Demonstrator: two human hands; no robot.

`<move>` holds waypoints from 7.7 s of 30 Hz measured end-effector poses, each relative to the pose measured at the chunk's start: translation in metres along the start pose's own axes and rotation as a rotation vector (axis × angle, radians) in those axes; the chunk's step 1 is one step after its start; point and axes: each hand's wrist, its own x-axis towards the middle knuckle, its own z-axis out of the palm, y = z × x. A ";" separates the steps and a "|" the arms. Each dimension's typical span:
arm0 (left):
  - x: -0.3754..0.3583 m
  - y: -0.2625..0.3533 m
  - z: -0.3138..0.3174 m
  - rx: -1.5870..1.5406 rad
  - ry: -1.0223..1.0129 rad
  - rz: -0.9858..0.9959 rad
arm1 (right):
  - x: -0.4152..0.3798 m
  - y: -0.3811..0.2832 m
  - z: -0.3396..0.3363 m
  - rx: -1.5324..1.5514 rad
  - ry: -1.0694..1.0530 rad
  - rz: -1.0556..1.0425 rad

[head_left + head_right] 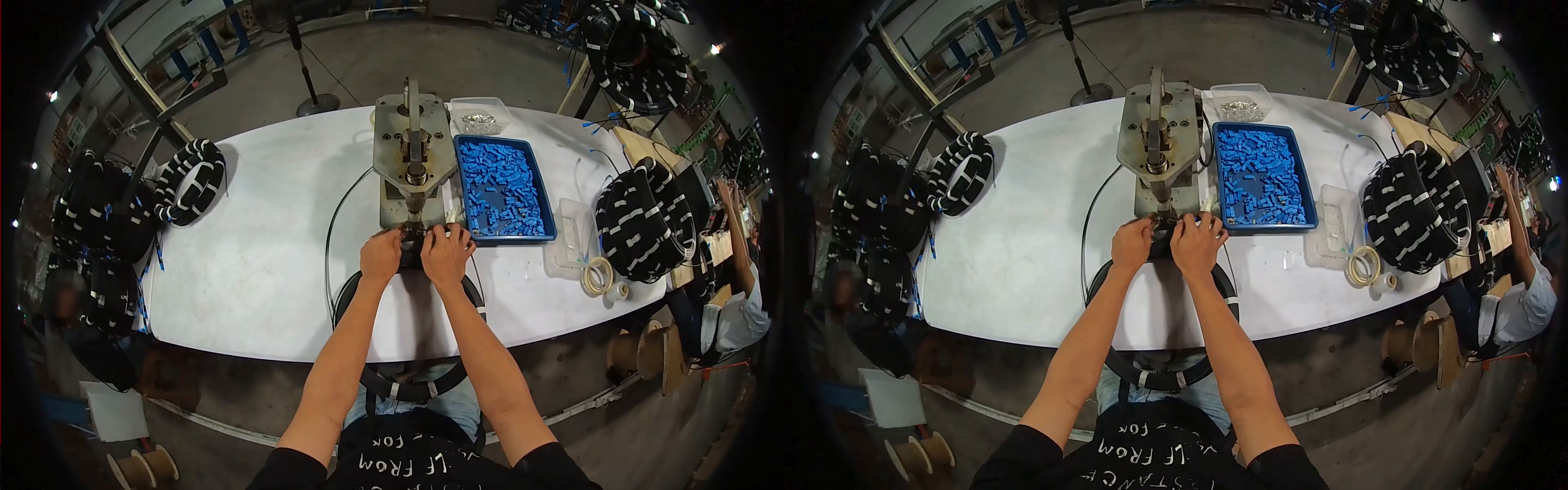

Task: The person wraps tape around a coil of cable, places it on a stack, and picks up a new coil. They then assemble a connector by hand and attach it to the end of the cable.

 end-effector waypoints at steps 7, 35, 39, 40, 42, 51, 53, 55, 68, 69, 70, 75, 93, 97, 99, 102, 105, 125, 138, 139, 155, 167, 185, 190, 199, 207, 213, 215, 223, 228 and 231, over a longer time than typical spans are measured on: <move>-0.001 -0.004 0.003 0.010 -0.015 0.018 | 0.000 0.000 0.000 -0.004 0.015 -0.004; -0.001 -0.002 0.002 0.023 -0.010 -0.011 | -0.001 0.001 0.000 -0.013 -0.005 -0.013; -0.001 -0.002 0.002 0.007 0.005 -0.012 | -0.002 0.001 0.001 -0.021 0.004 -0.016; -0.001 -0.003 0.002 0.003 0.004 -0.003 | -0.002 0.001 0.001 -0.020 0.004 -0.018; -0.001 -0.004 0.003 -0.001 0.004 0.007 | -0.002 0.001 0.001 -0.020 0.003 -0.019; -0.001 -0.003 0.002 0.016 -0.001 0.003 | -0.002 0.001 0.001 -0.015 -0.008 -0.014; -0.001 -0.004 0.003 0.026 0.009 0.019 | -0.002 0.001 0.000 -0.023 -0.019 -0.012; -0.002 -0.002 0.001 0.022 0.008 0.012 | -0.002 0.001 0.000 -0.019 -0.024 -0.006; -0.001 -0.001 0.002 0.029 0.037 0.039 | 0.000 0.000 -0.001 -0.016 0.032 -0.020; 0.000 0.000 0.001 0.028 0.037 0.040 | 0.000 0.000 -0.001 -0.016 0.033 -0.020; 0.000 0.000 0.001 0.009 0.038 0.028 | 0.000 -0.001 -0.001 -0.010 0.037 -0.018; 0.001 -0.002 0.003 0.012 0.042 0.027 | 0.000 0.000 0.001 -0.009 0.015 -0.002; 0.006 -0.002 0.003 0.015 -0.009 -0.048 | 0.002 0.001 0.005 -0.032 -0.016 0.020; 0.005 -0.003 0.005 0.047 0.020 0.000 | 0.002 0.001 0.003 -0.028 -0.037 0.026; 0.005 -0.003 0.004 0.051 0.014 -0.005 | 0.002 0.001 0.004 -0.027 -0.040 0.025; 0.005 -0.003 0.004 0.055 -0.001 -0.008 | 0.001 0.001 0.005 -0.029 -0.038 0.033; 0.005 -0.003 0.005 0.057 0.005 0.001 | 0.002 0.001 0.004 -0.025 -0.037 0.030; 0.004 -0.004 0.008 0.072 0.047 -0.029 | 0.001 0.002 0.004 -0.019 -0.030 0.013; 0.004 -0.005 0.008 0.073 -0.008 -0.049 | 0.001 0.001 0.003 -0.009 -0.026 0.014; 0.003 -0.004 0.008 0.045 0.018 -0.049 | 0.001 0.001 0.003 -0.007 -0.025 0.015; 0.003 -0.006 0.009 0.076 0.036 -0.028 | 0.000 0.002 0.004 -0.008 -0.044 0.024; 0.002 -0.007 0.010 0.066 0.057 -0.015 | -0.001 0.002 0.005 -0.026 -0.061 0.023; 0.003 -0.001 0.004 0.042 -0.006 -0.087 | 0.000 0.001 0.004 -0.024 -0.045 0.026; 0.003 -0.003 0.007 0.029 0.024 -0.062 | 0.000 0.003 0.005 -0.019 -0.038 0.019; 0.003 -0.004 0.007 0.034 0.020 -0.072 | -0.001 0.003 0.006 -0.027 -0.028 0.013; 0.003 -0.001 0.006 0.038 0.080 0.001 | 0.000 0.002 0.003 -0.031 -0.035 0.023; 0.004 0.001 0.004 0.064 0.049 0.007 | 0.000 0.002 0.004 -0.023 -0.035 0.036; 0.004 0.003 0.003 0.037 0.034 -0.008 | 0.001 0.001 0.003 -0.021 -0.029 0.033; 0.007 0.004 0.001 0.048 0.002 -0.020 | 0.003 0.000 0.003 -0.005 -0.059 0.081; 0.009 0.005 -0.001 0.053 -0.009 -0.023 | 0.004 0.002 0.006 0.013 -0.060 0.090; 0.011 0.007 -0.001 0.002 -0.022 -0.075 | 0.005 0.002 0.007 0.010 -0.067 0.088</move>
